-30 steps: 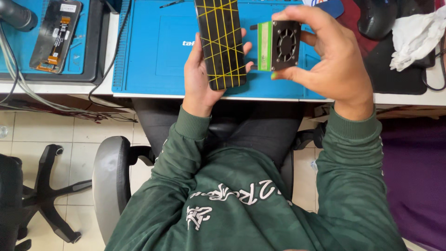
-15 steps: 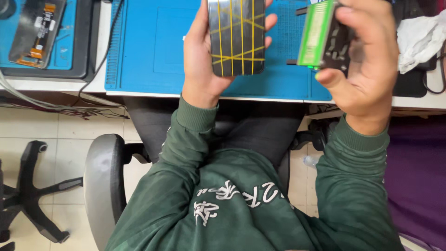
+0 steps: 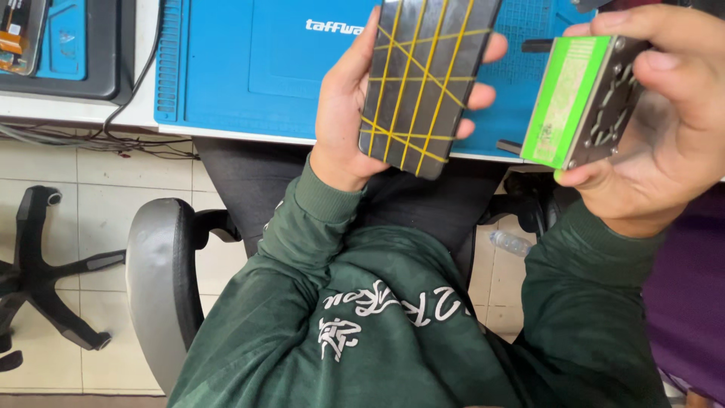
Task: The person secures a smartphone with yellow rubber bands, then uses a handheld green device to apply heat to the back of the phone. The person rotates the phone to treat different areas and later places the phone on a blue mat.
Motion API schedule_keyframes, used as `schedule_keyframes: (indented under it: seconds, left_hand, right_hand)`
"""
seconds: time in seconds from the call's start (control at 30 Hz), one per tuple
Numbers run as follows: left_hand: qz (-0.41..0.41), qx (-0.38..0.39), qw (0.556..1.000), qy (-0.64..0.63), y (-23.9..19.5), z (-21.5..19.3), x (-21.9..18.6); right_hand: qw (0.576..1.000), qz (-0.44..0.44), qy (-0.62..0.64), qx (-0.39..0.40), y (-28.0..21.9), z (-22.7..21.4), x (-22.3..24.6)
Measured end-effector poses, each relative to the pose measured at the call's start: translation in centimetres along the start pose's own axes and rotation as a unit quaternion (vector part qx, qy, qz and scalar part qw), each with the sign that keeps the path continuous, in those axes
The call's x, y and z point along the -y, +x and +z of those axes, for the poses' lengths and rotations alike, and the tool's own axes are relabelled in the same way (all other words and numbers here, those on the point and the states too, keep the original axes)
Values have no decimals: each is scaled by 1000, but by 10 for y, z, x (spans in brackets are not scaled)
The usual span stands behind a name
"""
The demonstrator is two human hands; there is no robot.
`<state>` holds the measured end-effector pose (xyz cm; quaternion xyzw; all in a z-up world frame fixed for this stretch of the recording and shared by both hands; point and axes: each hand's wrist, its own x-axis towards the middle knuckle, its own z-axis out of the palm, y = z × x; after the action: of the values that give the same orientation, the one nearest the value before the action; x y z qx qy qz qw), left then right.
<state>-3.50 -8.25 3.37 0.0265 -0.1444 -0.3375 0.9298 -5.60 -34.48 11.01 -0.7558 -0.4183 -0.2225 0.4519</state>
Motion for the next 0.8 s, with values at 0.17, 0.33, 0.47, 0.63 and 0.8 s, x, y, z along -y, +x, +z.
schedule_keyframes:
  seconds: [0.17,0.33,0.47,0.63,0.8]
  left_hand:
    - [-28,44,998,-38,-1,-9,2]
    - [-38,35,997,-50,-3,-16,2]
    - [-40,30,998,-42,-3,-12,0]
    - [-38,28,998,-29,-3,-8,0]
    - [-29,5,1000,-7,-5,-1,2]
  right_hand:
    - [1000,19,10,-12,-4,2,8]
    - [999,-20,28,10,-5,2,6]
    - [995,-78,46,41,3,0,0]
    - [993,-97,47,47,4,-1,-1]
    - [999,-37,23,22,-1,3,12]
